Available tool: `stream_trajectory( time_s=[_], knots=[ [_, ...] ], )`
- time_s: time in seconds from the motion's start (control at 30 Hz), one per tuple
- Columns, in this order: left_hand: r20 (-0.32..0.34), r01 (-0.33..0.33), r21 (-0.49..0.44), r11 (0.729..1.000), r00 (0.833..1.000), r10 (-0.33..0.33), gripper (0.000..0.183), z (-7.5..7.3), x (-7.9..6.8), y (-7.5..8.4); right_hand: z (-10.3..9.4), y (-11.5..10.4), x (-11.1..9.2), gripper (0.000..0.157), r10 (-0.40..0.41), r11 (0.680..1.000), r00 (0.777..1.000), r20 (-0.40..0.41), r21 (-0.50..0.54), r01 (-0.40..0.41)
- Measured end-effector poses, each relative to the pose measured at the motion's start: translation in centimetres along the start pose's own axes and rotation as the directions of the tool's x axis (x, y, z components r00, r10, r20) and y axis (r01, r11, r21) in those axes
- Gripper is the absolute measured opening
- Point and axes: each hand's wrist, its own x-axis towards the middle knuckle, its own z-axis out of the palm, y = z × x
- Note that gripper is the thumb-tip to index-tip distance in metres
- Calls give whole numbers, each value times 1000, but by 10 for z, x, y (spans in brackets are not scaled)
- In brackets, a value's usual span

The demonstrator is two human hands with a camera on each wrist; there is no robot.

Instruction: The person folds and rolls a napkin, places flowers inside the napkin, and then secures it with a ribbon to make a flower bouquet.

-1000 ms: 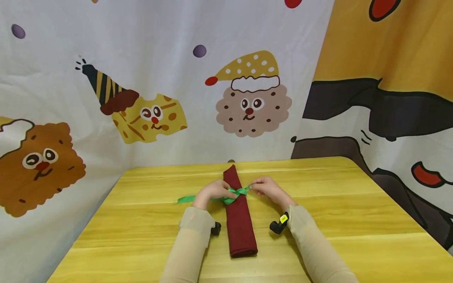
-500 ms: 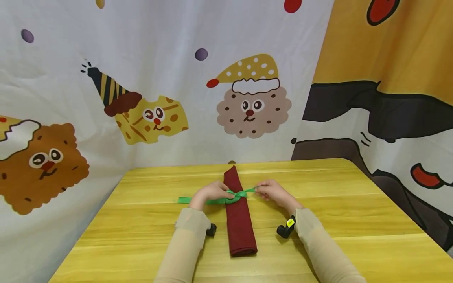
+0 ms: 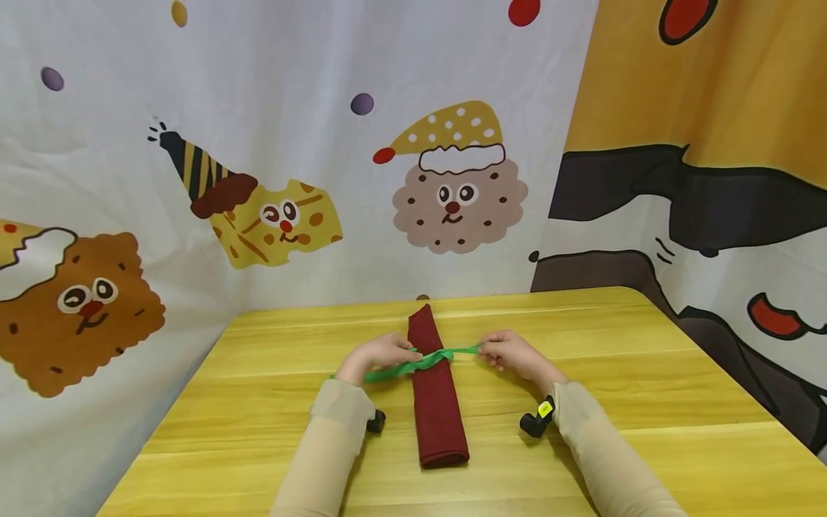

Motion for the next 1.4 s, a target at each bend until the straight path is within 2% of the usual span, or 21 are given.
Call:
stream_trajectory(
  time_s=[0.1, 0.2, 0.33, 0.43, 0.67, 0.8, 1.1, 1.4],
  knots=[
    [6, 5, -8, 1000, 1000, -5, 24, -3, -4, 0, -3, 0, -3, 23, 7, 1000, 1000, -3, 4, -7],
    [10, 21, -24, 999, 1000, -21, 33, -6, -9, 0, -6, 0, -5, 23, 22, 1000, 1000, -10, 11, -21],
    [-14, 13, 5, 1000, 1000, -13, 39, -11, -14, -2, -10, -2, -9, 23, 32, 999, 999, -19, 10, -31],
    [-30, -5, 37, 999, 1000, 6, 34, -14, -17, -8, -12, -1, -10, 22, 36, 999, 999, -22, 11, -35],
    [-16, -29, 37, 999, 999, 30, 19, -22, -25, -24, -16, 2, -12, 18, 24, 999, 999, -23, 21, -24],
    [-14, 0, 32, 999, 1000, 1, 14, -26, -32, -29, -19, 3, -16, 19, 23, 1000, 999, -25, 18, -23],
    [-58, 61, 71, 996, 997, -57, 14, -32, -42, -40, -28, 9, -25, 22, 20, 1000, 999, -26, -1, -20],
    [-80, 72, 86, 994, 995, -66, 18, -40, -53, -46, -37, 8, -36, 24, 36, 999, 998, -46, -29, -37]
  ],
)
